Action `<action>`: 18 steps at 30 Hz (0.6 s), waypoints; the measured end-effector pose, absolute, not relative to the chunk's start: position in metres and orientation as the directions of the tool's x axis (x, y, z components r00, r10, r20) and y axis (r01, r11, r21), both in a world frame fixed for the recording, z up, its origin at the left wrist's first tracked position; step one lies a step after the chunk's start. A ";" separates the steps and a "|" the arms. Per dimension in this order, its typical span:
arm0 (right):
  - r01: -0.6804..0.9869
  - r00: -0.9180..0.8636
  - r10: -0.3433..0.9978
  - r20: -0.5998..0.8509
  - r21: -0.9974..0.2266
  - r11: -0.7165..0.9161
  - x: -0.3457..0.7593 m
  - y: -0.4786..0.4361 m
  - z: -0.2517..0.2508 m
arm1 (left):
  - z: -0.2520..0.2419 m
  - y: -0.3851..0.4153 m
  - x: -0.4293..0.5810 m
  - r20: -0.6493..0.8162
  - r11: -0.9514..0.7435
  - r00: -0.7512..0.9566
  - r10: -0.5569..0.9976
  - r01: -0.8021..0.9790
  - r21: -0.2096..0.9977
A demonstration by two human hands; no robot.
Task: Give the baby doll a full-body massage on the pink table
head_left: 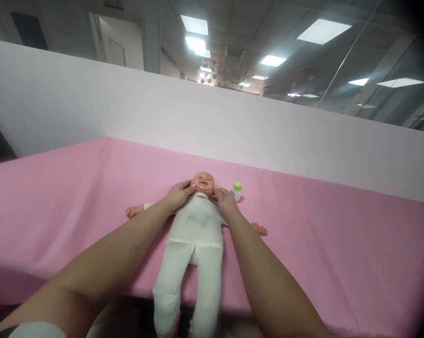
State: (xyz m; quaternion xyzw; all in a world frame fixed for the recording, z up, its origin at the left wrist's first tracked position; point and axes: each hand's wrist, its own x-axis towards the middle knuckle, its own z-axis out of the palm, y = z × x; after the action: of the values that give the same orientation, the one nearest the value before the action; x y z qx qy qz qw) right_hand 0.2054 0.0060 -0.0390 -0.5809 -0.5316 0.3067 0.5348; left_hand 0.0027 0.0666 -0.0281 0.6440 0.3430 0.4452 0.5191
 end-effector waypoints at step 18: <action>0.591 0.272 0.920 0.281 -0.804 0.071 0.189 -0.003 -0.031 | -0.023 0.066 -0.001 0.302 -0.469 0.401 0.865 0.429 0.772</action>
State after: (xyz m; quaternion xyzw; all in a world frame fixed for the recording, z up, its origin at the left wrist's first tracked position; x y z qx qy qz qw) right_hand 0.1893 -0.0028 -0.0307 -0.6567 -0.5752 0.1820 0.4524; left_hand -0.0010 0.0655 -0.0234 0.7792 0.4150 0.3566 0.3058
